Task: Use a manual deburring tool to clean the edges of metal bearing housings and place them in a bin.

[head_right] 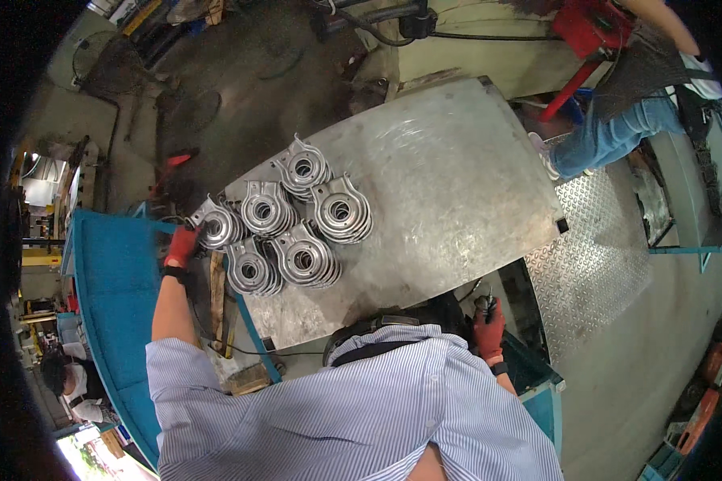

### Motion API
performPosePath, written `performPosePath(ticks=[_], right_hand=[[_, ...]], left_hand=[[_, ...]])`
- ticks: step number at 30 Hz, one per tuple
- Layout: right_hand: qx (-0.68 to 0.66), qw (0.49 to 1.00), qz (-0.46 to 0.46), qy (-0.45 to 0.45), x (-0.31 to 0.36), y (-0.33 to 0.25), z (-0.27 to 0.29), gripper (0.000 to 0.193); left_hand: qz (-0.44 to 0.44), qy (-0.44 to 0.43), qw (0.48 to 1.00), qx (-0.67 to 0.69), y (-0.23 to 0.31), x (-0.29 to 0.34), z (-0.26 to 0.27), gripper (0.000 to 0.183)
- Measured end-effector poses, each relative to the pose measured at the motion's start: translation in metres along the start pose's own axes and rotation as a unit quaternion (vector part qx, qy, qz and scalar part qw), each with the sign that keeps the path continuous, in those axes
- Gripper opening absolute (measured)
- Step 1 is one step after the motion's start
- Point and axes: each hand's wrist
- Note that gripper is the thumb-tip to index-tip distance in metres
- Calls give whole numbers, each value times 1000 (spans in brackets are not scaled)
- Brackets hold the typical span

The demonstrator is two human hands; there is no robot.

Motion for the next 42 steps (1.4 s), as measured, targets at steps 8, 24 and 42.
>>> performPosePath(ticks=[8,24,42], right_hand=[[-31,999,-26,14,-2,-13,-2,26],[110,992,-13,68,-6,-14,35,46],[49,967,-136,209,2,87,132,35]], left_hand=[[67,20,996,49,68,43,18,60],[-213,151,930,261,350,75,191,42],[-340,259,890,160,839,12,276,53]])
Point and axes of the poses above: each hand's wrist, its own x-axis away from the middle knuckle, its own z-axis out of the back of the hand, y = z × x, and after that the axes turned 10 degrees about z, right-handed
